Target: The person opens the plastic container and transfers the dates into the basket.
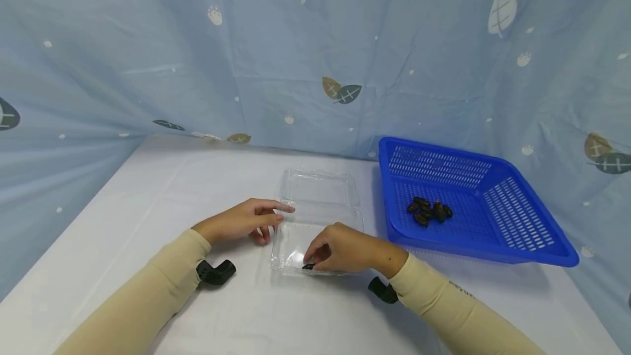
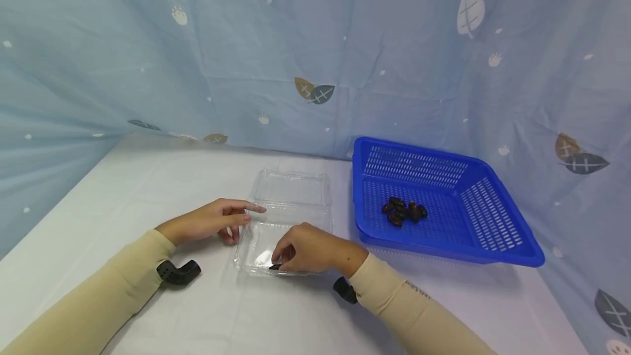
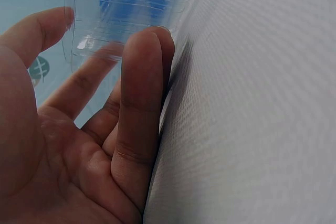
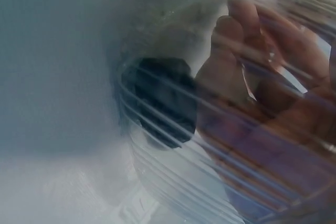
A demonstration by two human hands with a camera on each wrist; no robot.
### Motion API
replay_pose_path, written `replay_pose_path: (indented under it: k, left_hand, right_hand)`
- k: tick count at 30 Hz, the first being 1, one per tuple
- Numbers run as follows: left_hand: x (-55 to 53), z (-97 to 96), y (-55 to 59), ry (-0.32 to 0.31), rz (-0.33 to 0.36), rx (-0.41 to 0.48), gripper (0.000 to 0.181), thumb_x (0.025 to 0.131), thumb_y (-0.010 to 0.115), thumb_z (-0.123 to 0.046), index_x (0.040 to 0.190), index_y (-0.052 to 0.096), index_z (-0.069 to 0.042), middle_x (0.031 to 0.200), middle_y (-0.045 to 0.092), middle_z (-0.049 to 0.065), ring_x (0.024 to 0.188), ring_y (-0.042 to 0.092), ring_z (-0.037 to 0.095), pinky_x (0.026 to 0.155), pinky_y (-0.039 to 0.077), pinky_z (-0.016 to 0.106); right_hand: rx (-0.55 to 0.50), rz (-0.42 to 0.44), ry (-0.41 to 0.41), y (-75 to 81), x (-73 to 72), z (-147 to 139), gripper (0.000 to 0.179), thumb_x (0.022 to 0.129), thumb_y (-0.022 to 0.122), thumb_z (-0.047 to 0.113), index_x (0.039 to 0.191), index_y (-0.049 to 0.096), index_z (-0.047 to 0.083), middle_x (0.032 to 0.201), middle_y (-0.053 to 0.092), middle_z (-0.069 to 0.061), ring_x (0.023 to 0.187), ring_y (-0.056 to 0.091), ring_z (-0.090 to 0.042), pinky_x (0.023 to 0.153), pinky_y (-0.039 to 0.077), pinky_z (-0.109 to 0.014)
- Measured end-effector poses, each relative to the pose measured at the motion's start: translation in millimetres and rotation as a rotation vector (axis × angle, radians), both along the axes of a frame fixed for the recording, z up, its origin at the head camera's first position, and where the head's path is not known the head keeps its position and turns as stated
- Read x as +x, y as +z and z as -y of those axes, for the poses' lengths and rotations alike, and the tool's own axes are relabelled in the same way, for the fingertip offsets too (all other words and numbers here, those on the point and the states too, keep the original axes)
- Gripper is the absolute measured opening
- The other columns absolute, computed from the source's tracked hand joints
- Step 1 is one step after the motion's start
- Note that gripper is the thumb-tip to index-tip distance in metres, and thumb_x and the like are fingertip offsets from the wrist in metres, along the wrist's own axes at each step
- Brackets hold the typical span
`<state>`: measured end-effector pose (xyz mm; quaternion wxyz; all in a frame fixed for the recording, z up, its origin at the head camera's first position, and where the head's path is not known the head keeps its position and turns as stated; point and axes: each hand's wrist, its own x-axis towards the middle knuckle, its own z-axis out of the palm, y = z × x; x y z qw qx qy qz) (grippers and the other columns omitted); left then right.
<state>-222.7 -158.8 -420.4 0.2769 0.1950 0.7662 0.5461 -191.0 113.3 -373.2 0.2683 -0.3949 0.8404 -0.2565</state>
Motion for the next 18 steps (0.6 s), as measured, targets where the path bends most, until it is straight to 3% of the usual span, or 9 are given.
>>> replay_pose_path:
  k: [8, 13, 18]
  left_hand:
    - [-0.8, -2.3, -1.2, 0.009, 0.003, -0.002, 0.044, 0.101, 0.059, -0.038, 0.141, 0.057, -0.019, 0.091, 0.062, 0.011, 0.072, 0.065, 0.018, 0.067, 0.060, 0.032]
    - [0.6, -2.6, -2.8, 0.016, 0.014, -0.009, 0.043, 0.100, 0.061, -0.038, 0.140, 0.058, -0.023, 0.094, 0.062, 0.010, 0.073, 0.065, 0.019, 0.068, 0.061, 0.033]
    - [0.7, -1.0, -2.5, 0.020, 0.007, -0.009, 0.044, 0.100, 0.061, -0.039, 0.141, 0.058, -0.022, 0.095, 0.062, 0.011, 0.073, 0.065, 0.019, 0.068, 0.060, 0.033]
  right_hand:
    - [-0.028, -0.076, -0.055, 11.5, -2.0, -7.4, 0.018, 0.086, 0.079, 0.010, 0.104, 0.079, 0.011, 0.082, 0.070, 0.008, 0.073, 0.058, 0.002, 0.065, 0.053, -0.018]
    - [-0.088, -0.177, -0.093, 32.8, -3.2, -16.6, 0.015, 0.087, 0.078, 0.011, 0.102, 0.080, 0.013, 0.088, 0.072, 0.005, 0.077, 0.060, 0.000, 0.068, 0.054, -0.019]
    - [-0.148, -0.216, -0.190, 54.2, -4.9, -33.2, 0.017, 0.089, 0.077, 0.012, 0.105, 0.078, 0.016, 0.093, 0.071, 0.006, 0.082, 0.062, -0.005, 0.071, 0.056, -0.025]
